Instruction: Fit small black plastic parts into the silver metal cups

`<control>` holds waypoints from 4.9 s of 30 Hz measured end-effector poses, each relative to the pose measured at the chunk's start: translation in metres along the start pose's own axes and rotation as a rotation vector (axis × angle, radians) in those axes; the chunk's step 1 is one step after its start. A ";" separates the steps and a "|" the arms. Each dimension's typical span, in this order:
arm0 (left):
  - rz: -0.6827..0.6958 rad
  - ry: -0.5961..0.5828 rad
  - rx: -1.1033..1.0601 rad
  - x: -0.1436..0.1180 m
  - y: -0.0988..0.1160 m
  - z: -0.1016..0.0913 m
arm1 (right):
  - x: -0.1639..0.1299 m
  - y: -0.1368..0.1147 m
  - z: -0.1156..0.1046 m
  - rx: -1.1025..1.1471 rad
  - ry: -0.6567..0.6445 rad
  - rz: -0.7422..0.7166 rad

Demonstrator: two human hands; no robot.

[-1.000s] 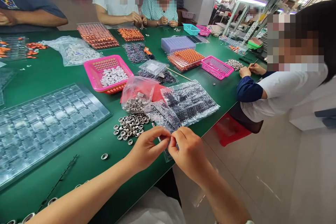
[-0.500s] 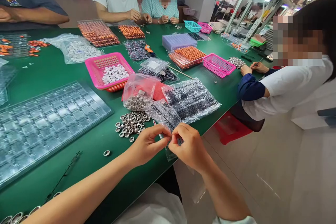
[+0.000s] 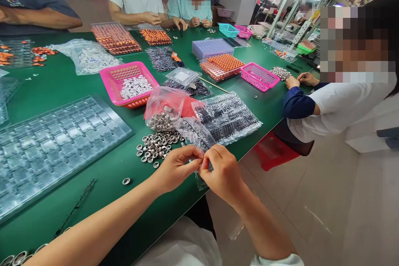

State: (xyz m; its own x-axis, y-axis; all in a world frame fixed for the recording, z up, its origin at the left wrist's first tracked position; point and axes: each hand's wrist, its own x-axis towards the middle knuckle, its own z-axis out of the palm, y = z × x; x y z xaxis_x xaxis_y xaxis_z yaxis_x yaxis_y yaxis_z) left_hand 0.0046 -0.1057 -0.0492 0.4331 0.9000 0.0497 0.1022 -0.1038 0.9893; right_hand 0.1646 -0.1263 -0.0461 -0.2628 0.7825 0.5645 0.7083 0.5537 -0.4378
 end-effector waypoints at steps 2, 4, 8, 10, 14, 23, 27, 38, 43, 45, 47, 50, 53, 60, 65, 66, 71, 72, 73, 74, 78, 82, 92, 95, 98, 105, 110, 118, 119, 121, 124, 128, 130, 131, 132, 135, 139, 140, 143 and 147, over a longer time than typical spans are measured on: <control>-0.006 0.006 0.004 0.001 0.000 0.000 | 0.001 0.000 0.000 -0.026 0.011 -0.013; -0.008 0.008 0.007 0.002 0.000 0.000 | 0.001 0.000 0.000 -0.051 0.022 -0.024; -0.036 0.006 0.020 0.002 0.000 -0.001 | 0.002 0.000 0.001 -0.099 0.043 -0.049; -0.049 0.005 0.030 0.002 0.000 -0.001 | 0.003 0.000 0.002 -0.128 0.052 -0.066; -0.071 0.018 0.062 0.004 0.000 -0.001 | 0.003 0.001 0.003 -0.164 0.064 -0.095; -0.100 0.016 0.043 0.006 0.001 -0.002 | 0.002 0.003 0.002 -0.075 0.065 -0.028; -0.084 0.006 -0.068 0.003 -0.005 -0.002 | 0.002 0.008 -0.012 0.088 -0.027 0.082; -0.014 0.035 0.018 -0.002 -0.003 0.000 | -0.003 0.002 -0.023 0.133 -0.206 0.102; 0.045 0.052 0.100 -0.004 0.000 0.002 | 0.002 0.000 -0.022 0.037 -0.245 0.068; 0.039 0.042 0.104 -0.005 0.001 0.002 | 0.003 0.001 -0.022 0.023 -0.250 0.059; 0.003 0.006 0.075 -0.005 0.002 0.001 | 0.003 0.002 -0.020 0.022 -0.247 0.064; -0.054 -0.065 -0.008 -0.007 0.001 -0.002 | 0.002 0.003 -0.018 0.038 -0.235 0.079; -0.037 -0.077 -0.048 -0.007 -0.001 -0.003 | -0.001 0.002 -0.015 0.060 -0.212 0.059; 0.088 -0.017 0.177 -0.006 0.000 0.001 | -0.003 0.003 -0.011 -0.004 -0.148 -0.051; 0.125 -0.032 0.267 -0.005 0.003 0.003 | -0.002 0.007 -0.008 -0.134 -0.096 -0.105; 0.125 -0.038 0.256 -0.005 0.004 0.003 | -0.002 0.007 -0.007 -0.155 -0.085 -0.109; 0.121 -0.063 0.186 -0.001 0.006 0.003 | -0.001 0.005 -0.003 -0.200 -0.019 -0.099; 0.119 -0.065 0.174 -0.001 0.006 0.004 | -0.001 0.006 -0.003 -0.199 -0.011 -0.094; 0.119 -0.063 0.163 -0.001 0.006 0.004 | 0.000 0.007 -0.004 -0.196 -0.006 -0.089; 0.119 -0.059 0.155 -0.001 0.005 0.004 | 0.001 0.009 -0.005 -0.193 -0.002 -0.079; 0.085 -0.048 0.156 -0.005 0.002 0.003 | 0.003 0.026 -0.020 -0.200 0.050 0.004; 0.016 -0.044 0.152 -0.007 0.000 0.001 | 0.002 0.037 -0.033 -0.076 0.024 0.139; -0.080 -0.071 0.029 -0.004 -0.004 0.004 | -0.004 0.023 -0.024 0.125 -0.039 0.127; -0.119 0.013 0.008 -0.001 -0.007 0.004 | -0.008 0.019 -0.020 0.107 -0.054 0.011; -0.147 0.068 -0.028 0.003 -0.011 0.006 | -0.012 0.017 -0.017 0.077 -0.099 -0.105; -0.186 0.131 -0.357 0.007 -0.006 0.002 | -0.025 0.011 -0.035 0.053 -0.193 -0.053; -0.082 0.090 -0.401 0.013 0.027 0.000 | -0.032 -0.007 -0.043 -0.258 -0.162 -0.039; 0.089 0.063 -0.221 0.009 0.077 -0.020 | -0.011 -0.001 -0.070 0.015 0.025 0.268; 0.139 0.166 -0.157 0.006 0.079 -0.028 | -0.008 0.001 -0.074 0.106 0.011 0.334; 0.244 0.414 0.019 0.000 0.083 -0.045 | -0.005 0.005 -0.079 0.318 -0.026 0.431; 0.276 0.588 0.273 -0.006 0.088 -0.072 | -0.002 0.004 -0.078 0.594 -0.096 0.493; 0.244 0.427 0.342 -0.008 0.099 -0.100 | 0.003 -0.006 -0.068 0.819 -0.234 0.437; 0.229 0.287 0.307 -0.007 0.104 -0.108 | 0.007 -0.014 -0.063 0.879 -0.273 0.421; 0.219 0.226 0.276 -0.008 0.107 -0.112 | 0.009 -0.018 -0.060 0.901 -0.292 0.424; 0.208 0.173 0.239 -0.009 0.109 -0.115 | 0.011 -0.022 -0.057 0.919 -0.314 0.432; 0.184 0.118 0.152 -0.021 0.117 -0.123 | 0.016 -0.029 -0.048 0.978 -0.358 0.426; 0.179 0.274 0.131 -0.050 0.128 -0.145 | 0.020 -0.019 -0.037 0.923 -0.213 0.410; 0.196 0.326 0.112 -0.056 0.129 -0.153 | 0.020 -0.013 -0.033 0.854 -0.177 0.428; 0.230 0.531 0.084 -0.070 0.131 -0.175 | 0.017 0.001 -0.018 0.589 -0.221 0.472; 0.206 0.715 0.013 -0.078 0.130 -0.189 | 0.006 0.003 0.015 0.202 -0.403 0.399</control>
State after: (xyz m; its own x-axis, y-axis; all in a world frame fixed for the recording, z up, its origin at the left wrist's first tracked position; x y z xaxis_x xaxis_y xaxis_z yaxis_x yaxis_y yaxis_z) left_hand -0.1854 -0.1093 0.1011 -0.2437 0.9171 0.3155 0.0942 -0.3014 0.9488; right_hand 0.1553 -0.1157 -0.0538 -0.2578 0.9655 0.0368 0.6754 0.2073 -0.7077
